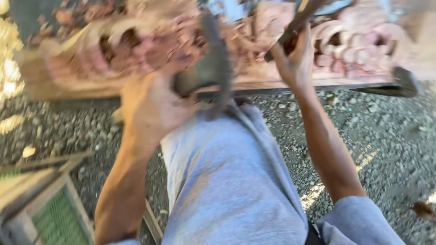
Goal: The recorder is carving an intricate floral design into a large wooden furniture piece using various chisels and a hammer.
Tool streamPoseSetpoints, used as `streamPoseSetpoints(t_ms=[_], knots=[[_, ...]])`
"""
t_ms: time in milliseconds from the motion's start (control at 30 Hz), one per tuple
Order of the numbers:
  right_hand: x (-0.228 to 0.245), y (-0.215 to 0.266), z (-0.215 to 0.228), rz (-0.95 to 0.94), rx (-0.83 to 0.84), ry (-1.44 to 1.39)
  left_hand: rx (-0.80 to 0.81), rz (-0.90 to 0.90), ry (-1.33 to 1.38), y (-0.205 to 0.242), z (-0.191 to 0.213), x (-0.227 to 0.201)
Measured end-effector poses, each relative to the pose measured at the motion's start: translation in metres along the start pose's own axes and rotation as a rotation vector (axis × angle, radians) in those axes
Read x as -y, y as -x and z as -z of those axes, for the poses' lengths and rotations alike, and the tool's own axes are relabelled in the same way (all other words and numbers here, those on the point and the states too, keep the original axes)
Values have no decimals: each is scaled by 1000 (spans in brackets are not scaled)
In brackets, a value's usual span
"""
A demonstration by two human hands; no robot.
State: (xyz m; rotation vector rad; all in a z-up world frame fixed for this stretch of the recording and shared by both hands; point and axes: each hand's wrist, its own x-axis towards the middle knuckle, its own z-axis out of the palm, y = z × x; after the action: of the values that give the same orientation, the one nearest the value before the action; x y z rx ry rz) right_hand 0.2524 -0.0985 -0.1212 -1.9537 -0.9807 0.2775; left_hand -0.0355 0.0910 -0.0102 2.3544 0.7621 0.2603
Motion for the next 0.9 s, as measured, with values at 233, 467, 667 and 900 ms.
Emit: streamPoseSetpoints(t_ms=[233, 467, 667, 900], knots=[[-93, -105, 110, -180, -17, 306, -25, 303, -376, 0, -56, 92], [-194, -151, 134, -88, -57, 580, -20, 333, -370, -4, -62, 105], [-218, -154, 123, -210, -9, 564, 20, 342, -445, -6, -64, 109], [-108, -148, 63, 79, -64, 406, 114, 435, -450, -17, -56, 98]])
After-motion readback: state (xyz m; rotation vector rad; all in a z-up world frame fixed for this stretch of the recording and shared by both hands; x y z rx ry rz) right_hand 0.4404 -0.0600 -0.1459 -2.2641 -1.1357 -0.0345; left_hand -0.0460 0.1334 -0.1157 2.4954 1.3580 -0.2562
